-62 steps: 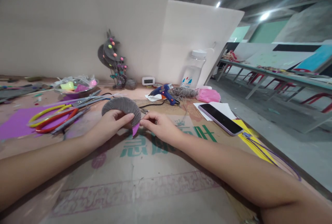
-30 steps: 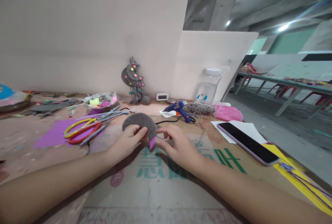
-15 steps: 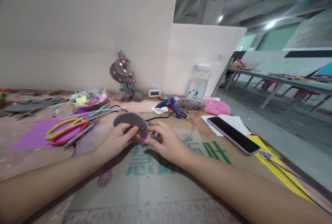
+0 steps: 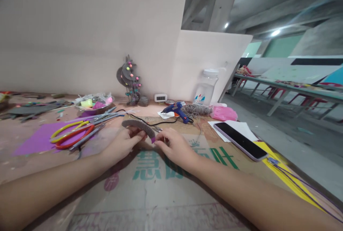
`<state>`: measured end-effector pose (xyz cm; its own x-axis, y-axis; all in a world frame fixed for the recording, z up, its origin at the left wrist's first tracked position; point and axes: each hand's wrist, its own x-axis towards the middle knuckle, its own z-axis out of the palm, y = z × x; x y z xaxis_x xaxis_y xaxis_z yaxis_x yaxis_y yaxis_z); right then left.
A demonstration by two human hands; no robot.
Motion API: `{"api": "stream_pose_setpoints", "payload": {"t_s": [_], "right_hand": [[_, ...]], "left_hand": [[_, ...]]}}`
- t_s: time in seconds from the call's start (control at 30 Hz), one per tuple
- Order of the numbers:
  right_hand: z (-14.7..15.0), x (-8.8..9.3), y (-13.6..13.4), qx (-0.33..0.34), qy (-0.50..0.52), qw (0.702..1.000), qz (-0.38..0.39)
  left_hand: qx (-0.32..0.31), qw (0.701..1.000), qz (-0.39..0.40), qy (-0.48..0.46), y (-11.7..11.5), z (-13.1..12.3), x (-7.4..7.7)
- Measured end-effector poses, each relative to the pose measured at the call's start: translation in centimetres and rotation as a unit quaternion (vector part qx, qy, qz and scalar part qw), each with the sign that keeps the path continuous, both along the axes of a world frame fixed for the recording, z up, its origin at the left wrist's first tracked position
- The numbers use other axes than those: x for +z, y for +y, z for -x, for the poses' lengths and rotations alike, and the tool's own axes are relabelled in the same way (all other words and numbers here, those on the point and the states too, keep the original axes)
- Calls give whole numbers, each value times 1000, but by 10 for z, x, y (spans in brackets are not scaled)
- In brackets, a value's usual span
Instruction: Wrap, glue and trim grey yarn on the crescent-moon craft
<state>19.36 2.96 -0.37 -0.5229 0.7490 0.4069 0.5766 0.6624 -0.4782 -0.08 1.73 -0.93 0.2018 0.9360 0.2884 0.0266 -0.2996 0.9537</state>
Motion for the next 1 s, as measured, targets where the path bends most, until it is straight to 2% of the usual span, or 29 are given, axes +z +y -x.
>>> {"api": "stream_pose_setpoints", "payload": {"t_s": [0.17,0.33,0.57,0.73,0.83,1.0], "right_hand": [[-1,0,-2,6,0,1000,-23],[-1,0,-2,17,-10,998,-57],[-5,11,-9,19,-54,974,-218],[-7,16,-9,18,-123,946,-300],[-8,15,-8,34,-174,931,-320],[-7,12,-12,63,-184,933,-303]], "left_hand": [[-13,1000,-2,-3,1,1,-5],[-15,1000,24,-13,-1,-1,-2],[29,997,70,29,-5,-1,9],[-16,999,47,4,-10,-1,13],[-19,999,30,-5,-10,-2,10],[29,995,89,-34,-3,-1,5]]}}
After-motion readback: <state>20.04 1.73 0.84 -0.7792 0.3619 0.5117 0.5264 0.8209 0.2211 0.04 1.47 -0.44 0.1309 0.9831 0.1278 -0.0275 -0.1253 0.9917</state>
